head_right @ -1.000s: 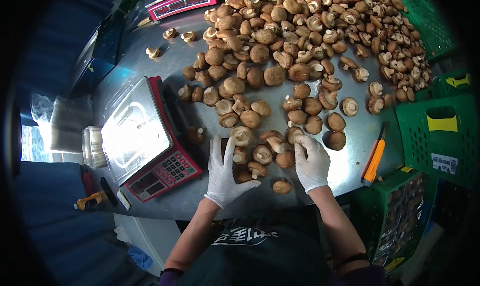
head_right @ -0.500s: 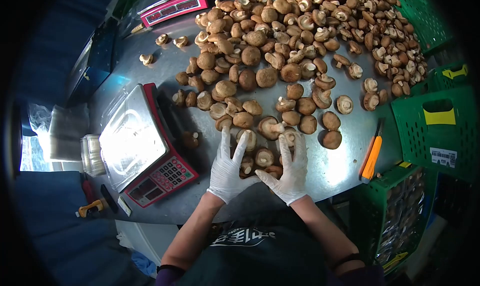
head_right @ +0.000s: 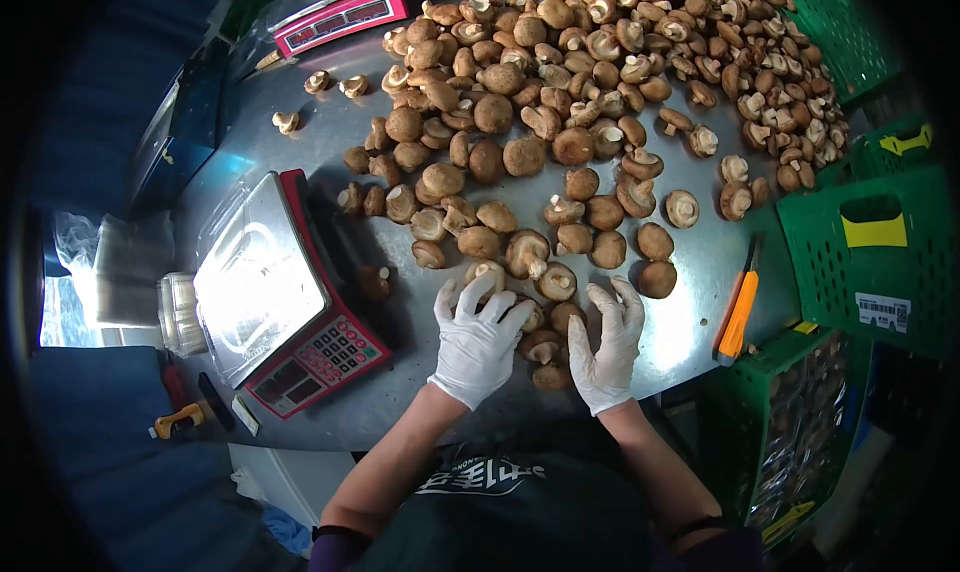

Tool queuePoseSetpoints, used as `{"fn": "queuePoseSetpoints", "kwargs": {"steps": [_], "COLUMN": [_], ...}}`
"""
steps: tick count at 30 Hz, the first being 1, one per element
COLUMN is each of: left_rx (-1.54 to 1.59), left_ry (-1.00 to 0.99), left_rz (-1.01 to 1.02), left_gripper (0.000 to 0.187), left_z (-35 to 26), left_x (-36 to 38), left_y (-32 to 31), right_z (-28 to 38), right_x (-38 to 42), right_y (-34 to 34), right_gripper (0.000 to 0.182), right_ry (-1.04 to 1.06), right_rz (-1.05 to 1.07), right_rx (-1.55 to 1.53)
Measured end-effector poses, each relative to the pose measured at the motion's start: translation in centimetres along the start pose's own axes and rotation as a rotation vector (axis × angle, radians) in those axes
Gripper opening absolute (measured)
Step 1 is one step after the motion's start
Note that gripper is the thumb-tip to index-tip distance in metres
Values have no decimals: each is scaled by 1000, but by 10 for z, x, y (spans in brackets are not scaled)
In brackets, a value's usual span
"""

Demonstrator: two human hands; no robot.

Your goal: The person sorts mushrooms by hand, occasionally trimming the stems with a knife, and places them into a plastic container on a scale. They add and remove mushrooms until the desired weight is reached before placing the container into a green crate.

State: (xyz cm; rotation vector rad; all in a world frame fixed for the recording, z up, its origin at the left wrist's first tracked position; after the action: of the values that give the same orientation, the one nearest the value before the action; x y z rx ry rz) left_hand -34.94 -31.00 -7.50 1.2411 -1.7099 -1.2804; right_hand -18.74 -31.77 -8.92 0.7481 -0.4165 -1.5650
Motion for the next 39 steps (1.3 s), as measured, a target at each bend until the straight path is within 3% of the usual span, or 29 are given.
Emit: {"fn": "queuePoseSetpoints", "kwargs": {"steps": [1,5,9,12,18,21,22,24,25,28,33,36,39], "left_rx": [15,176,767,1181,1394,1290,1178,772,608,-91,516,350,359], "left_ry": [-32,-52,36,235,299,323,395,349,373,576,530,218,111], "left_rz": [-38,-247,-250,-173,-174,-107,7,330,578,770,130,-33,-164], "left_gripper": [33,32,36,33,26,23,19,23,36,48,77,78,61], "left_z": [-1,7,23,36,38,58,67,79,87,114,79,37,28], "left_x": [-3,2,19,36,55,95,115,164,197,247,154,86,30], "left_y": [4,23,39,24,33,44,52,60,57,71,65,56,50], "right_z": [-3,-2,1,2,7,6,6,3,-1,6,21,16,15], "right_x": [-1,-1,-1,-1,2,4,5,7,9,20,45,42,26], "right_y": [2,13,15,9,3,3,3,2,0,-3,-27,-31,-20], "right_gripper": [43,43,45,45,43,42,42,43,47,67,101,99,84], "right_ry": [-4,-4,-55,-57,-36,-34,-35,-27,-24,4,80,82,52], "right_rz": [-7,-26,-6,19,53,73,79,97,120,163,356,288,211], "right_rx": [0,-18,-55,-97,-109,-107,-106,-113,-108,-89,117,141,103]}}
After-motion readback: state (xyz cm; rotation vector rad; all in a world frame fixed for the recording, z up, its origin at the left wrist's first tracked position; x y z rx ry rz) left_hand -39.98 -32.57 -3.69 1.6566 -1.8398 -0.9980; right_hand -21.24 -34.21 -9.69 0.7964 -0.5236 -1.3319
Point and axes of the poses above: each hand's wrist, its own x-axis away from the middle knuckle, its own y-axis out of the back of the hand, z = x × y, the point moved 9 cm from there along -x, towards the middle knuckle, and after that the axes turned 1 degree about z, right-handed, at the moved point
